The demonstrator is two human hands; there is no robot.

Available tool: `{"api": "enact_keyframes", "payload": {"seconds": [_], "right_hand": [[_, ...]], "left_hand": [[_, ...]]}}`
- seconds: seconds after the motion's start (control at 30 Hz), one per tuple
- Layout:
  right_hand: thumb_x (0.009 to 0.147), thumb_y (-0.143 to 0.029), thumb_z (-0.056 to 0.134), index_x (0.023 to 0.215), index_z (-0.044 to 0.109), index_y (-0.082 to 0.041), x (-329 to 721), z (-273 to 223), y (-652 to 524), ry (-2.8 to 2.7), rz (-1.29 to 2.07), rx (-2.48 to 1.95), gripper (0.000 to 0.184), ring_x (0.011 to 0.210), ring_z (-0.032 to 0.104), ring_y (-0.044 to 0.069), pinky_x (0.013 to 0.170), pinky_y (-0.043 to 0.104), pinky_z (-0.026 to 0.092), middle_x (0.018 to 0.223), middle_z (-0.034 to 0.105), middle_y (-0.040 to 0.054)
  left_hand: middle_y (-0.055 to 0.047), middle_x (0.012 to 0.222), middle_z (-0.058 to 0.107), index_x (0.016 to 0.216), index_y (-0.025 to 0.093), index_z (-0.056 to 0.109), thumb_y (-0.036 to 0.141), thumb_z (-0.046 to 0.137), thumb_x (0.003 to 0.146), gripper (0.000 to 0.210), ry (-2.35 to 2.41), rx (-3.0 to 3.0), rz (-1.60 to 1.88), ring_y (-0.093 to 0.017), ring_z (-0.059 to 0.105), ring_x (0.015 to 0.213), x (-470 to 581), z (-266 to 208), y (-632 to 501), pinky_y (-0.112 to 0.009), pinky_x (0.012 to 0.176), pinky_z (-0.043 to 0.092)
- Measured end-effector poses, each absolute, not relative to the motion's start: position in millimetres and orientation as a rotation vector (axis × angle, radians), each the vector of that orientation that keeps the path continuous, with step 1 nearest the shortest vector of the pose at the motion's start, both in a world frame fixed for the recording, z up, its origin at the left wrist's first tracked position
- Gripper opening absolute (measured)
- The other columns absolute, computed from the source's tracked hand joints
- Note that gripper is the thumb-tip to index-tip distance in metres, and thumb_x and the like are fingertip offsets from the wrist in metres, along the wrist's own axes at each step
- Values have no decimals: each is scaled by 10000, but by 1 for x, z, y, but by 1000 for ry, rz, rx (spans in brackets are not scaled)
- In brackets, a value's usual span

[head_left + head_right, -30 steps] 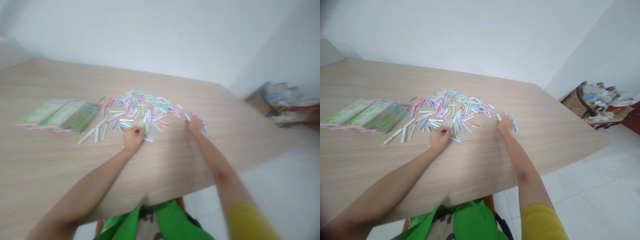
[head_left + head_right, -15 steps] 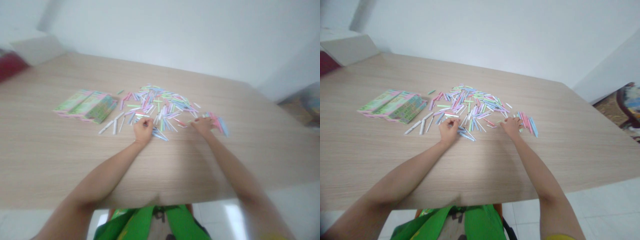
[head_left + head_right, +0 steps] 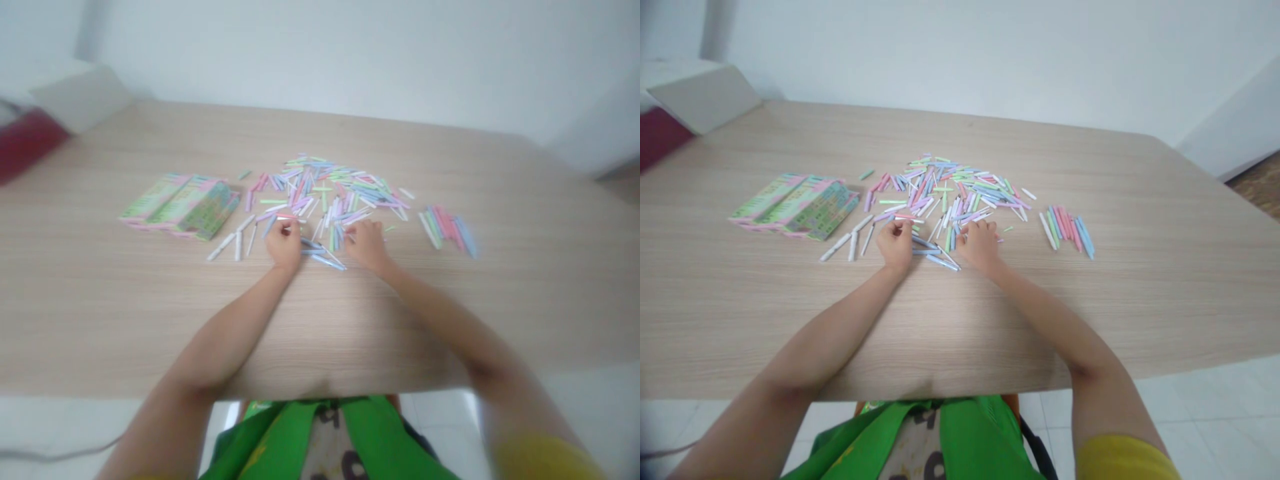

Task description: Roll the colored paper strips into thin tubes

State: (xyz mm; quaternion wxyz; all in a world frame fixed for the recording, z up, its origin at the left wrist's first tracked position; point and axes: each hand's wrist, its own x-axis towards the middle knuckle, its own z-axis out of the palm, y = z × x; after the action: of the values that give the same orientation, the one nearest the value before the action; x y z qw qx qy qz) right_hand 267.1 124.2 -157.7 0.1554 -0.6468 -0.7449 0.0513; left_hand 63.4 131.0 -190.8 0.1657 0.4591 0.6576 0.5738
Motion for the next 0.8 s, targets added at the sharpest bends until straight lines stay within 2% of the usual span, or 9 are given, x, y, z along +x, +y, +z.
{"api": "enact_keyframes", "payload": {"seconds": [0.13,0.37,0.5,0.6,0.7,0.8], "right_hand": [[939,-366,482,1088,700,-68,257,-153,125,-2266,-35,-1911,398,1162,521,372,999,478,387,1155,676,238],[954,-390,470,1175,643,-44,231,-154,116,-2362,-89,-1936,445,1131,586,385,935,439,446,1102,709,246],[917,-289,526,1172,624,-10,215,-160,115,-2311,-31,-1976,390,1135,596,398,919,437,453,1126,698,272],[946,-203,470,1172,610,-27,206,-165,118,-2212,11,-2040,319,1144,609,352,905,392,460,1137,702,255],[1032,-280,341,1200,580,-26,202,-168,118,-2112,-21,-2094,387,1157,616,340,861,369,471,1104,705,257],[1052,-398,300,1225,557,-49,204,-170,112,-2097,-54,-2069,467,1056,667,329,817,366,475,1070,712,251]], "left_hand": [[-27,770,716,857,178,744,373,567,853,264,1859,1364,1591,-170,615,710,64,-189,127,-299,721,466],[-24,737,730,812,196,746,345,587,839,220,1899,1493,1455,-187,643,711,72,-182,115,-308,731,480],[-28,786,755,837,207,760,336,578,854,223,1898,1543,1421,-199,668,744,73,-183,113,-313,743,482],[-33,795,757,859,208,764,352,574,859,239,1906,1550,1409,-209,678,756,72,-184,114,-320,745,484],[-43,772,748,848,198,761,363,579,854,246,1934,1546,1384,-215,673,731,71,-184,115,-335,758,492],[-50,800,751,871,187,746,320,564,843,227,1833,1565,1404,-205,673,746,71,-182,116,-333,780,509]]}}
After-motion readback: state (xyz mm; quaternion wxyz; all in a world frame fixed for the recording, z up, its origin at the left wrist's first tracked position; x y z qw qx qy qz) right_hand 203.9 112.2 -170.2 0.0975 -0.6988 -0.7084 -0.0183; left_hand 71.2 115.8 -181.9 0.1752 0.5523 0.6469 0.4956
